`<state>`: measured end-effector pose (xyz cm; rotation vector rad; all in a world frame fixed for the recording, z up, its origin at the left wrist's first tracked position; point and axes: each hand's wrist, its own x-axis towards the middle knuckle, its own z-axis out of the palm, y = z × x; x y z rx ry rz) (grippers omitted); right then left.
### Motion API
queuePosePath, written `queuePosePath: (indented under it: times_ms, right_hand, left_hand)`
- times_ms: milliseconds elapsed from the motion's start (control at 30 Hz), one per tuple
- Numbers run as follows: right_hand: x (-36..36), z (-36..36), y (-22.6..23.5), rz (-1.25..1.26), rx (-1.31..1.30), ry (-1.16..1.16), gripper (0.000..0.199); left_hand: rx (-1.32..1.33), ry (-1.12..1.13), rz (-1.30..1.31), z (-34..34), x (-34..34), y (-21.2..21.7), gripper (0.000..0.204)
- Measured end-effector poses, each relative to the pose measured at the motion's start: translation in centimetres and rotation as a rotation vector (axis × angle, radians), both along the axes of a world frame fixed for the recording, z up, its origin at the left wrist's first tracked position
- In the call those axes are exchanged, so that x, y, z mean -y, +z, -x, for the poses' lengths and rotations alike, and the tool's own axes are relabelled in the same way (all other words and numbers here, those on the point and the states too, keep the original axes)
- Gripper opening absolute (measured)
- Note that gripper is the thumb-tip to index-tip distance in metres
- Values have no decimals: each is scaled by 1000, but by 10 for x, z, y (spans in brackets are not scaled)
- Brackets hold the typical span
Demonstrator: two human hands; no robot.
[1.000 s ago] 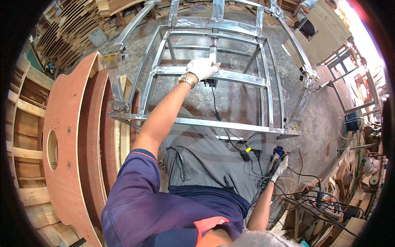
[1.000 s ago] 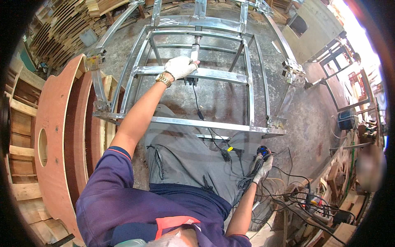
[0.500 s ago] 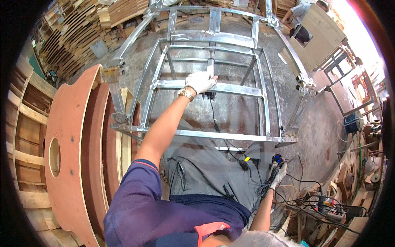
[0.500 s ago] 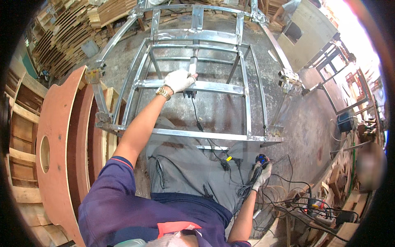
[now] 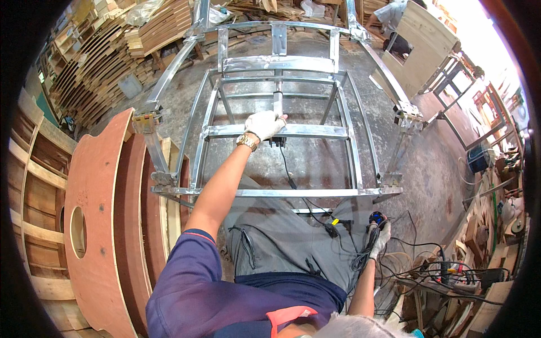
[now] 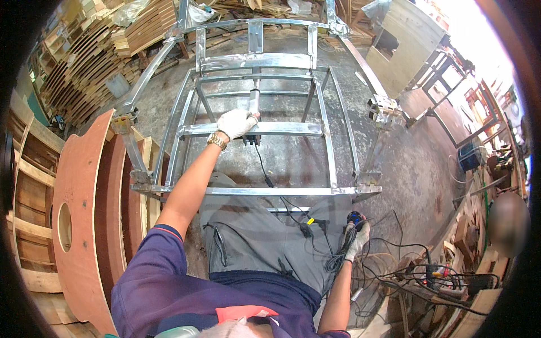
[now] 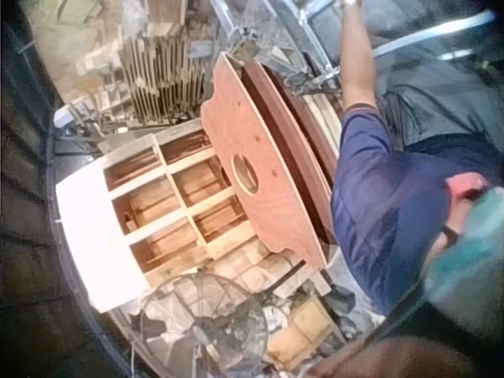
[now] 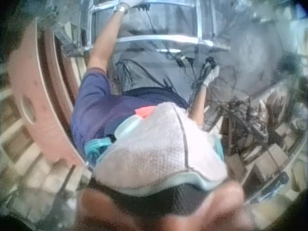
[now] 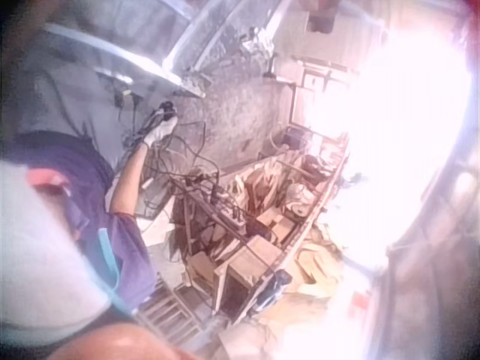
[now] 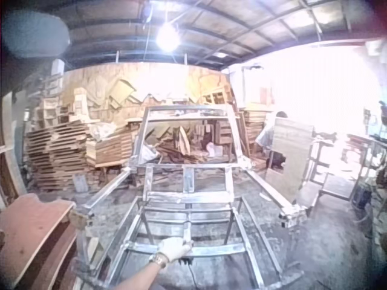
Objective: The person uses a handheld power tool to grind or weld a metal frame, then switches to a wrench to tighten bolts on the frame while sitting on the floor. The task involves assembling or finishing a metal structure in a workshop.
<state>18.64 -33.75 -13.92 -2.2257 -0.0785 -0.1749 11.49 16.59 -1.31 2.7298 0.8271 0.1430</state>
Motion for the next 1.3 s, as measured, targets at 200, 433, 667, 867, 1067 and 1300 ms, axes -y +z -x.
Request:
queuePosePath:
  times_ms: [200,433,667,867,1067,1300]
  right_hand:
    - [1,1,-2,7,13,3,43]
    - [2,1,0,87,49,13,43]
    - [3,1,0,-17,41,41,40]
    - [3,-1,-3,-14,38,39,41]
    - [0,4,4,39,37,24,40]
    - [2,-1,-4,13,72,40,39]
  left_hand:
    - [25,-4,5,1,2,2,61]
    - [31,-7,-6,1,0,-2,60]
    - [35,-18,3,0,-1,-1,61]
    - [11,-7,6,1,1,1,62]
    - [7,-8,4,-2,-4,-5,63]
    - [39,-6,-40,1,0,-3,61]
